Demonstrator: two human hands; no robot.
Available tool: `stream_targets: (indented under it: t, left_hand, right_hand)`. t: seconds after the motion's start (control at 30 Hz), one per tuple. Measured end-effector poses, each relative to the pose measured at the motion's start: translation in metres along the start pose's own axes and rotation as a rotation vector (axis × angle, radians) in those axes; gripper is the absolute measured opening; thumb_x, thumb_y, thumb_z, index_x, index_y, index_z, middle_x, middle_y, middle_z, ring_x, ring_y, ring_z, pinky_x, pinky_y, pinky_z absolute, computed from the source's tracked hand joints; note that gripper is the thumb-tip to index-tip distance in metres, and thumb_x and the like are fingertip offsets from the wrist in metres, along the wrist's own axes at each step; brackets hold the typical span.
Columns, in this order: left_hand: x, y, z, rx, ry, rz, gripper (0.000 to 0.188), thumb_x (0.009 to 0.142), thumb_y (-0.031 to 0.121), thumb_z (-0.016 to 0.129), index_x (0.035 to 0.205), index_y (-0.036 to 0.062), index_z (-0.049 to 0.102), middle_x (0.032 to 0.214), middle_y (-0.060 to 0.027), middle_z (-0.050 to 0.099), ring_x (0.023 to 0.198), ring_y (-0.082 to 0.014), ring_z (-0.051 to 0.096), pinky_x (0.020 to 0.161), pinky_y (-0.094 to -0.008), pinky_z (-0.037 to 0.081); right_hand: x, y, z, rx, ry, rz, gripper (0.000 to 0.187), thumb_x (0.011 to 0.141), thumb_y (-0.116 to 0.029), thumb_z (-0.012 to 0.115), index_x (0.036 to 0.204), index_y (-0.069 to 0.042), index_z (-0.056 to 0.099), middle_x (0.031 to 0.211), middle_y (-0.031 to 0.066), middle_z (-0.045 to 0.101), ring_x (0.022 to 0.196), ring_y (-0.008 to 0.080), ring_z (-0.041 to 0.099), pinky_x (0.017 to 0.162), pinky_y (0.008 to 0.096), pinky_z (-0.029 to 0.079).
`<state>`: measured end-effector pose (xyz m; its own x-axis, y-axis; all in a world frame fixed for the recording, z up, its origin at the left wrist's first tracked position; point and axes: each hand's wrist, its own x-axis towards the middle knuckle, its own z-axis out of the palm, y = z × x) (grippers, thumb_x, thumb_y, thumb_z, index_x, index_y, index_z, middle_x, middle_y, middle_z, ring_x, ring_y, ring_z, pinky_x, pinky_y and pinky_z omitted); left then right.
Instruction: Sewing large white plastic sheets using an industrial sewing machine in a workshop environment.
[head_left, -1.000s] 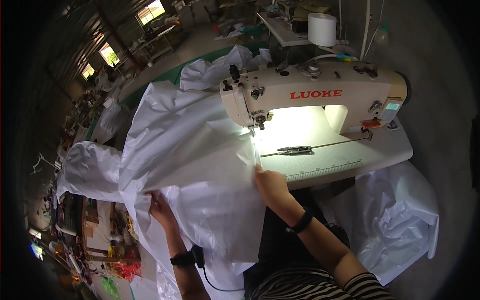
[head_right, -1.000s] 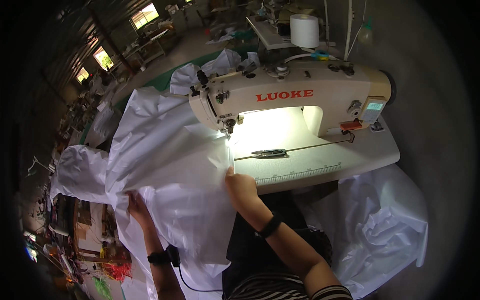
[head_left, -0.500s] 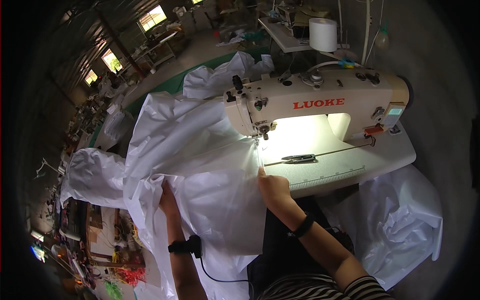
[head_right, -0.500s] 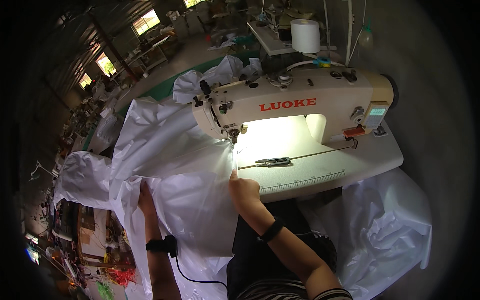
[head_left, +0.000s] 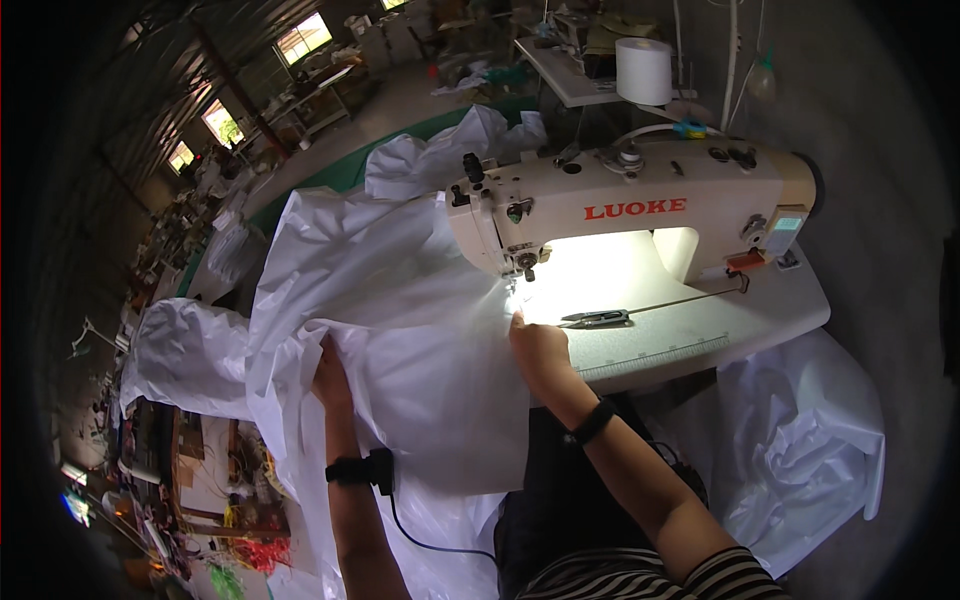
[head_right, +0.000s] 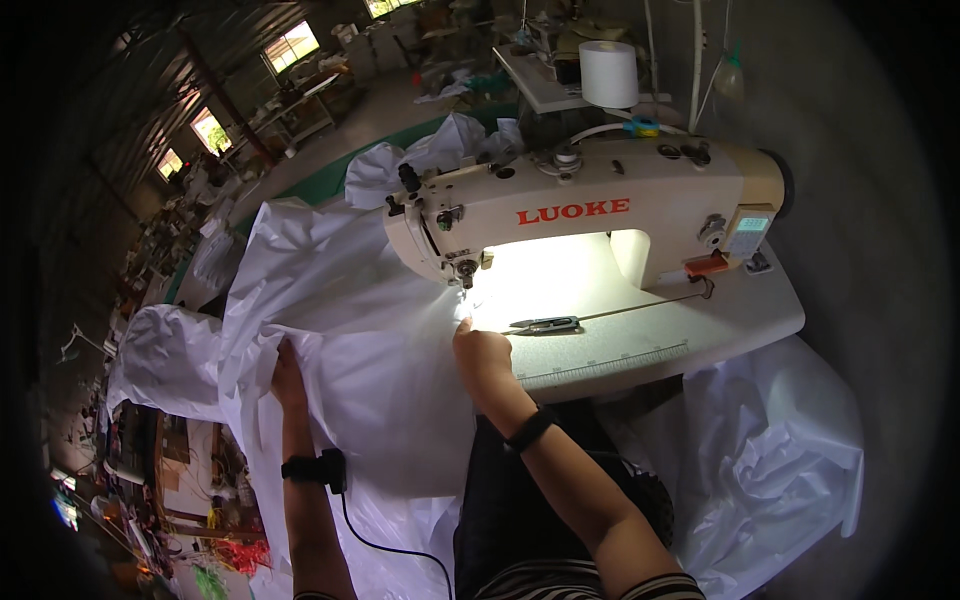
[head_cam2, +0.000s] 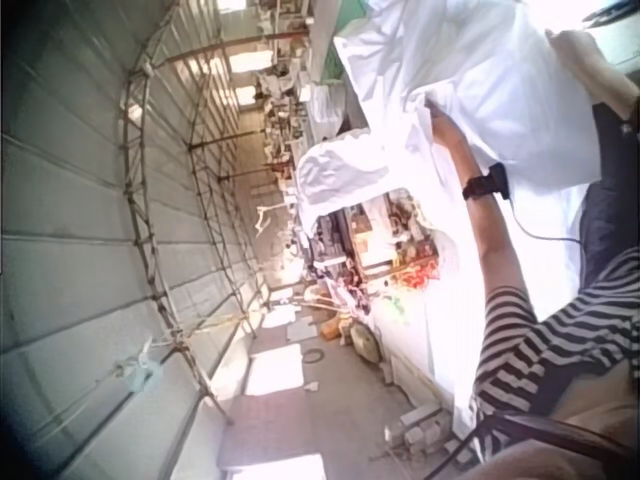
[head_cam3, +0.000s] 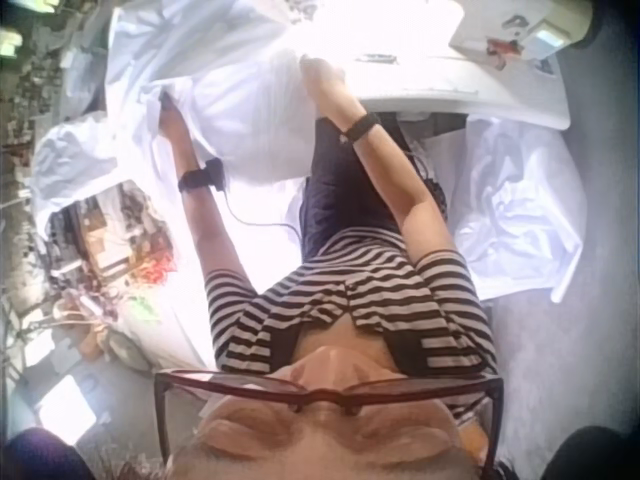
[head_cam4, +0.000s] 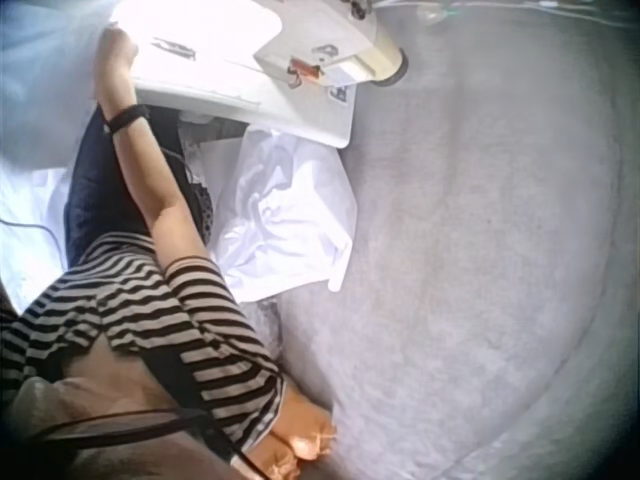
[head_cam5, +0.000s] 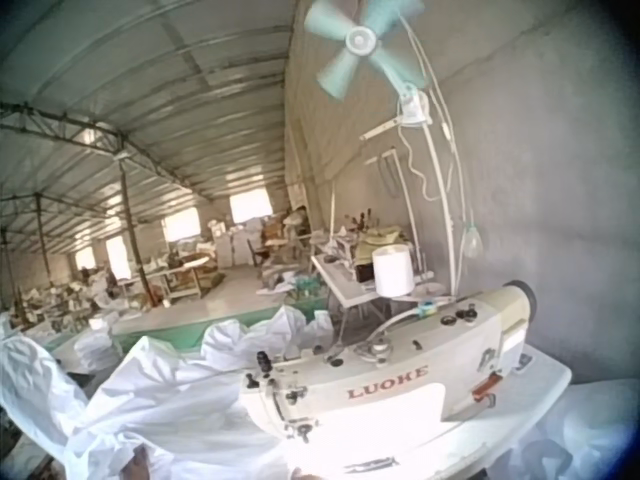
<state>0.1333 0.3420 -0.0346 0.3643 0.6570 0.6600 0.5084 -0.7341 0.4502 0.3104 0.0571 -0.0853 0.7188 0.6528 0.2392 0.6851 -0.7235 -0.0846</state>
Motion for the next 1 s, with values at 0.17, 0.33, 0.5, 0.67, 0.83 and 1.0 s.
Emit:
stream_targets:
  t: [0.17, 0.33, 0.5, 0.67, 0.83, 1.0]
  left_hand:
    - [0.007, 0.004, 0.002, 0.011, 0.036, 0.034, 0.029, 0.096, 0.023, 0.057, 0.103, -0.0037, 0.066, 0.095, -0.02, 0.069, 0.084, -0.0358, 0.064, 0.078, -0.0452, 0.048]
    - [0.007, 0.006, 0.003, -0.033, 0.069, 0.092, 0.029, 0.096, 0.024, 0.057, 0.104, -0.0033, 0.065, 0.092, -0.02, 0.069, 0.082, -0.036, 0.064, 0.076, -0.0453, 0.048]
    - [0.006, 0.008, 0.002, 0.026, 0.048, 0.057, 0.029, 0.097, 0.024, 0.057, 0.104, -0.0033, 0.065, 0.093, -0.0206, 0.068, 0.083, -0.0367, 0.064, 0.077, -0.046, 0.048]
    - [0.007, 0.009, 0.003, 0.018, 0.054, 0.079, 0.03, 0.097, 0.025, 0.055, 0.104, -0.0035, 0.065, 0.093, -0.0209, 0.068, 0.083, -0.0379, 0.064, 0.077, -0.0464, 0.048]
    - [0.002, 0.008, 0.006, -0.07, 0.043, 0.022, 0.031, 0.097, 0.024, 0.055, 0.105, -0.0037, 0.065, 0.094, -0.0216, 0.068, 0.085, -0.0384, 0.064, 0.079, -0.0463, 0.047]
    - [0.0, -0.007, 0.002, 0.0, -0.033, 0.027, 0.033, 0.099, 0.028, 0.053, 0.108, 0.0002, 0.067, 0.1, -0.0194, 0.07, 0.091, -0.0344, 0.066, 0.084, -0.0444, 0.048]
  right_hand:
    - [0.005, -0.001, 0.005, 0.029, -0.043, 0.0, 0.041, 0.09, -0.009, 0.055, 0.13, 0.003, 0.054, 0.065, 0.0042, 0.068, 0.055, 0.0203, 0.067, 0.044, 0.0325, 0.048]
    - [0.01, 0.002, 0.003, 0.012, -0.079, -0.009, 0.044, 0.09, -0.008, 0.053, 0.133, 0.002, 0.052, 0.068, 0.0031, 0.069, 0.06, 0.0197, 0.068, 0.047, 0.0321, 0.05]
    - [0.016, 0.002, 0.01, 0.056, -0.088, 0.033, 0.042, 0.09, -0.008, 0.052, 0.131, 0.002, 0.053, 0.071, 0.004, 0.07, 0.062, 0.0203, 0.069, 0.049, 0.0331, 0.051]
    - [0.018, 0.002, 0.011, 0.073, -0.072, 0.03, 0.042, 0.091, -0.009, 0.051, 0.131, 0.001, 0.053, 0.072, 0.0057, 0.071, 0.063, 0.0211, 0.07, 0.049, 0.0343, 0.051]
    - [0.019, 0.001, 0.011, 0.095, -0.076, 0.033, 0.04, 0.093, -0.01, 0.05, 0.131, 0.003, 0.053, 0.072, 0.007, 0.071, 0.063, 0.023, 0.07, 0.05, 0.0362, 0.052]
    - [0.021, 0.002, 0.013, 0.194, -0.107, 0.083, 0.041, 0.094, -0.011, 0.048, 0.133, 0.002, 0.051, 0.072, 0.0076, 0.071, 0.064, 0.0257, 0.07, 0.051, 0.0354, 0.052]
